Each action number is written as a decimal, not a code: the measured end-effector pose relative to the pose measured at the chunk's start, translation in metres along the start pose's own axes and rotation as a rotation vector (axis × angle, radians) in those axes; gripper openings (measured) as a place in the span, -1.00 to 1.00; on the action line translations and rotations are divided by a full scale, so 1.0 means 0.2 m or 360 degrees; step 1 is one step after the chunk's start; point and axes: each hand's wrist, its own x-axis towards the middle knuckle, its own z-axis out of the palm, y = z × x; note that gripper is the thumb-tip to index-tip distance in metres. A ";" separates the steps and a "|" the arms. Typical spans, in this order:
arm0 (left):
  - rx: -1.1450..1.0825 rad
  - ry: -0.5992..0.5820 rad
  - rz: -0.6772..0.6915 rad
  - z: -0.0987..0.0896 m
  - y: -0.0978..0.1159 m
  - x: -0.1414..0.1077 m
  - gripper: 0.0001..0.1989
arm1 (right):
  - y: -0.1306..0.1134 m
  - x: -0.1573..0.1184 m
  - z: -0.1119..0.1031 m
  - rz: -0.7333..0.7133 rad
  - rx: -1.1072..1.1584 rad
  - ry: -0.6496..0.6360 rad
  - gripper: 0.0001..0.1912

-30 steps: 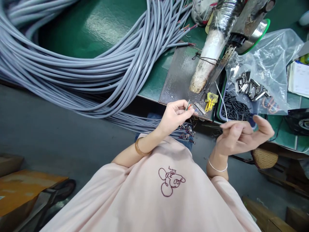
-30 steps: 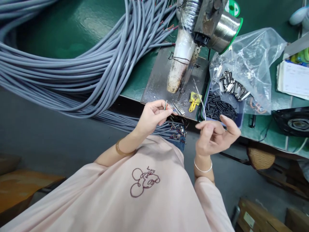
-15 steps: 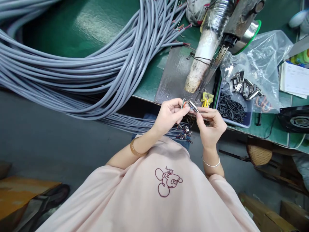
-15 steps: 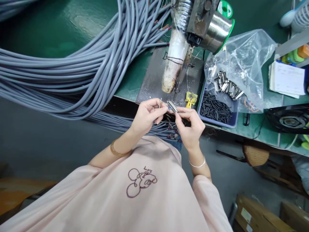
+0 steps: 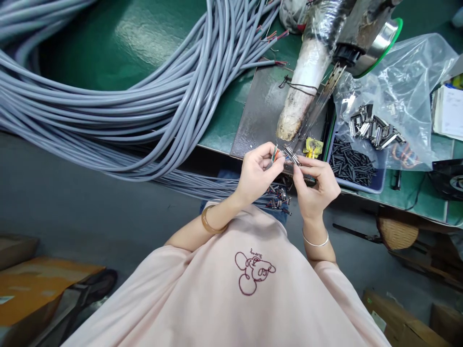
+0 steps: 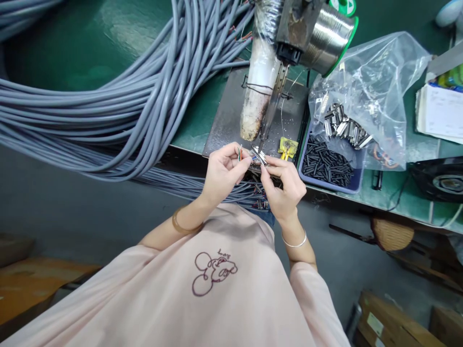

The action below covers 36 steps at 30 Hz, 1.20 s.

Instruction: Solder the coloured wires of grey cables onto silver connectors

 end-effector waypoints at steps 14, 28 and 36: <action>0.0237 0.0104 0.0174 0.03 -0.02 -0.01 -0.82 | 0.02 0.00 0.01 -0.0056 -0.0107 0.0014 -0.88; 0.0425 0.0167 0.0278 0.04 0.03 -0.02 -0.82 | -0.02 0.02 0.00 -0.0144 -0.0132 0.0057 -0.80; 0.0343 0.0108 0.0142 0.03 0.01 -0.03 -0.83 | 0.00 -0.03 -0.01 -0.0265 -0.0231 -0.0016 -0.79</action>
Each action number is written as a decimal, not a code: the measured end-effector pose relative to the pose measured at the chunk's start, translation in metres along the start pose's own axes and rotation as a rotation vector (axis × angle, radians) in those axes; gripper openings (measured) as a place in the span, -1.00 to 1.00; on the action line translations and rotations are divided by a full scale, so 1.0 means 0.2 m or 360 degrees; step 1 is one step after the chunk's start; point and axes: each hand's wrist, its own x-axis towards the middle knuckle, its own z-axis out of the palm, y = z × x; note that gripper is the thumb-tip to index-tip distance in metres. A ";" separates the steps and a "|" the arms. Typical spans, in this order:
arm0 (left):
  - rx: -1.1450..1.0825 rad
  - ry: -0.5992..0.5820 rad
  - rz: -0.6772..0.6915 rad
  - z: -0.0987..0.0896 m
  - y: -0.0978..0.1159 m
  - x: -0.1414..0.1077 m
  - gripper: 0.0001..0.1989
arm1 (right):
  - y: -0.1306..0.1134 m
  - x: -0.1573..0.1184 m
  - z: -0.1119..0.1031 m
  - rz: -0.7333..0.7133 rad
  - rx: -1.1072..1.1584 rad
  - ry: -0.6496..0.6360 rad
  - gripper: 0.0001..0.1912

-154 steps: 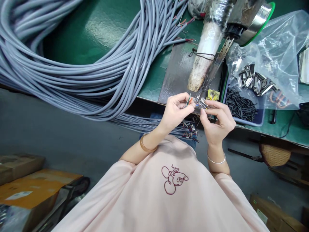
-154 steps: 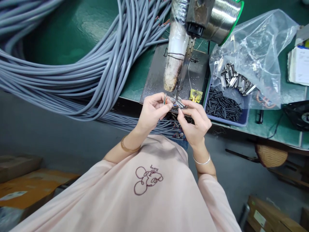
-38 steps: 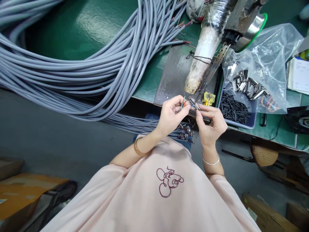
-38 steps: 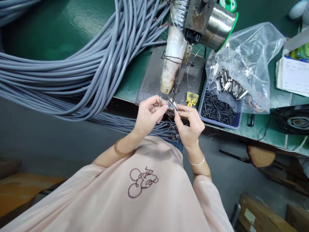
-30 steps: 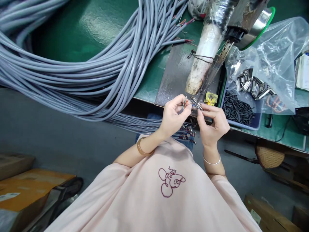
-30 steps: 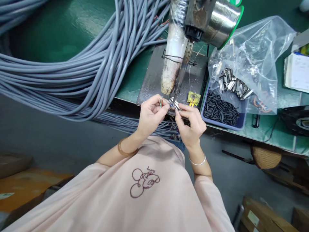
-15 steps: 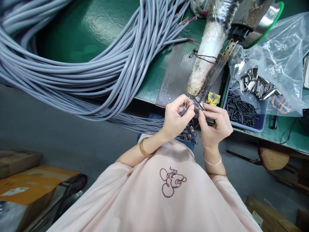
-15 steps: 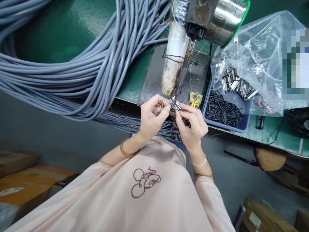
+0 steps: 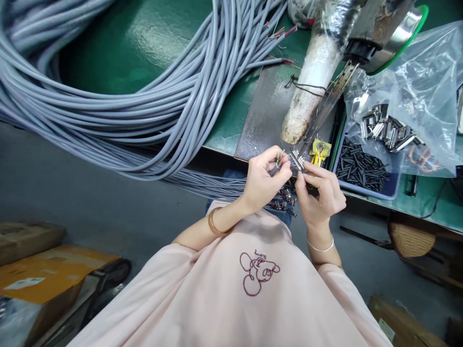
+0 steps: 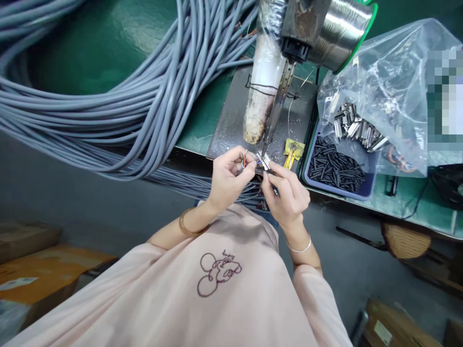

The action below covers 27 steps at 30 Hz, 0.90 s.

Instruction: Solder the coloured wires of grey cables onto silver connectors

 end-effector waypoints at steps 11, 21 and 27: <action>-0.0332 -0.0131 -0.0252 -0.03 0.02 -0.04 -0.91 | -0.02 -0.01 -0.06 0.0294 0.0087 -0.0021 -0.86; -0.0730 -0.0505 -0.0607 -0.08 -0.01 -0.08 -0.84 | -0.09 0.05 -0.18 0.0726 0.0245 0.0384 -0.90; -0.0714 -0.0540 -0.0570 -0.07 0.02 -0.10 -0.88 | -0.13 0.08 -0.19 0.0829 0.0252 -0.0327 -0.85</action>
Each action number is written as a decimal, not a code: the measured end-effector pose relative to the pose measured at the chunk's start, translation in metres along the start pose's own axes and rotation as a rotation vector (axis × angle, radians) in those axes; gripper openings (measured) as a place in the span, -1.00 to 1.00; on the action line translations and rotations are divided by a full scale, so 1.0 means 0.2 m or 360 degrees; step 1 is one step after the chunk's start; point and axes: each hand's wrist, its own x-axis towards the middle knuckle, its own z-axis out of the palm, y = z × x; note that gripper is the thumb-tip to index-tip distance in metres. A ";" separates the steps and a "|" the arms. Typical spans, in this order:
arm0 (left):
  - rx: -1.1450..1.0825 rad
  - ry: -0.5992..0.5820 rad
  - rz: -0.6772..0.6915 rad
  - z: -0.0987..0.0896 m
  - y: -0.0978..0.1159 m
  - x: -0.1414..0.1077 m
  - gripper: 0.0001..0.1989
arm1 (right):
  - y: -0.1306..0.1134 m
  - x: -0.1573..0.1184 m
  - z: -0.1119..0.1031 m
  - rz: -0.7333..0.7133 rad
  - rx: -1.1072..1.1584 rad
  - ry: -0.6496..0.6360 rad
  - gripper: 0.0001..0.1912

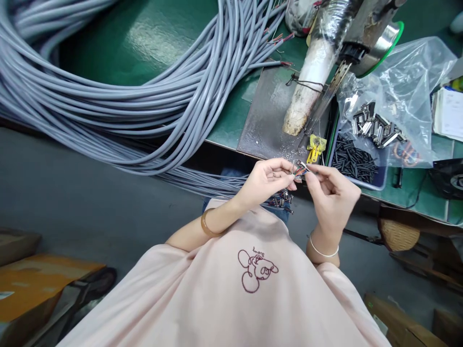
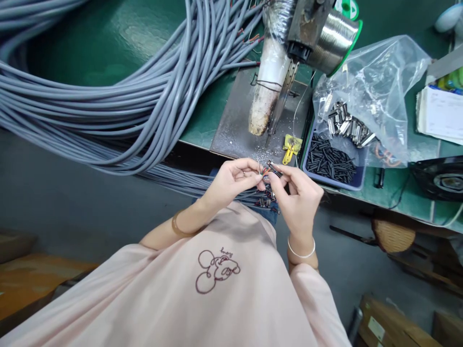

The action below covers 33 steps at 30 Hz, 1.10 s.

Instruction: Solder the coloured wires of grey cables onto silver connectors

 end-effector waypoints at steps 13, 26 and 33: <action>-0.0004 0.0048 0.0069 0.01 0.00 0.00 -0.84 | 0.05 -0.02 0.03 0.0131 0.0202 -0.0067 -0.86; 0.0139 0.0225 0.0179 -0.01 0.05 0.02 -0.79 | 0.15 -0.05 0.05 -0.0328 0.0142 0.0456 -0.82; 0.0160 0.0113 0.0108 -0.02 0.04 0.02 -0.78 | 0.17 -0.04 0.11 -0.0330 0.0188 0.0238 -0.89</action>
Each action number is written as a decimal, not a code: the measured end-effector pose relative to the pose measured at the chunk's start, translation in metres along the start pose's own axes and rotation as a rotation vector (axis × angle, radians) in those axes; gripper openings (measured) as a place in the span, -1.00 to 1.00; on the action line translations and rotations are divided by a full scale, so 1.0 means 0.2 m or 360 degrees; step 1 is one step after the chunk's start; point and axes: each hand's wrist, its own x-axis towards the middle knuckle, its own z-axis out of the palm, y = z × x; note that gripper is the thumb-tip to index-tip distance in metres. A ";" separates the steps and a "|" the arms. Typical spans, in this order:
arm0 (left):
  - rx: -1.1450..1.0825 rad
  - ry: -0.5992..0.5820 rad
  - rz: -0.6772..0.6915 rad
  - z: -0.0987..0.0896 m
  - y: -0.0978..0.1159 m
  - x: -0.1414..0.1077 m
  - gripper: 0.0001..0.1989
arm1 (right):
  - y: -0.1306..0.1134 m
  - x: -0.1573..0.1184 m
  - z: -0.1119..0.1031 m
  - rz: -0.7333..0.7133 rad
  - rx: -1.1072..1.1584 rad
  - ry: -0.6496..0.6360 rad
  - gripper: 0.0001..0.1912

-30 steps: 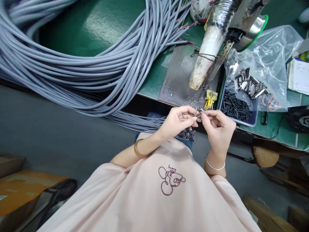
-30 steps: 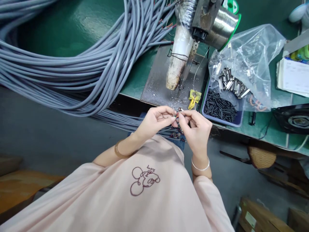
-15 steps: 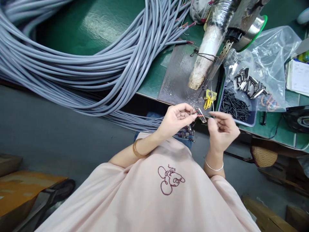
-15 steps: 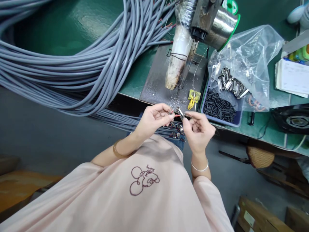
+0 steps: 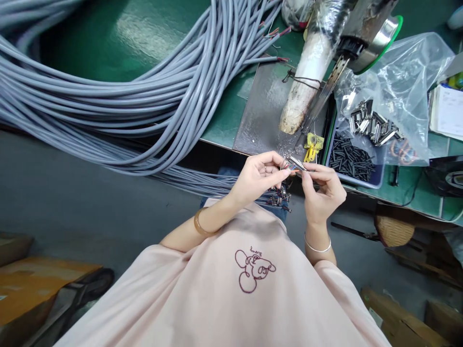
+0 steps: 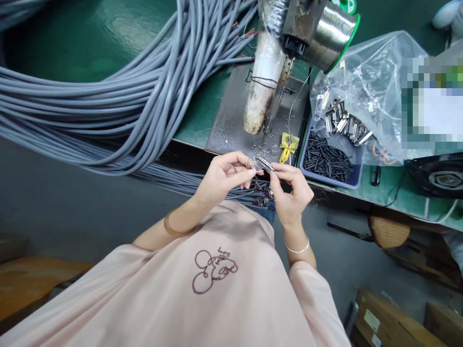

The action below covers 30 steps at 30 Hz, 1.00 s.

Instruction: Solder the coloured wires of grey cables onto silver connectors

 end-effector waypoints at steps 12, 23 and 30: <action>0.0225 0.0310 0.0211 0.03 -0.03 0.06 -0.82 | 0.03 0.04 0.04 -0.0261 -0.0168 -0.0121 -0.90; 0.0263 0.0327 0.0310 0.03 0.01 0.11 -0.84 | 0.02 0.10 0.06 -0.0276 -0.0211 -0.0118 -0.90; 0.0272 0.0308 0.0322 0.02 0.01 0.12 -0.87 | 0.03 0.12 0.06 -0.0293 -0.0161 -0.0146 -0.90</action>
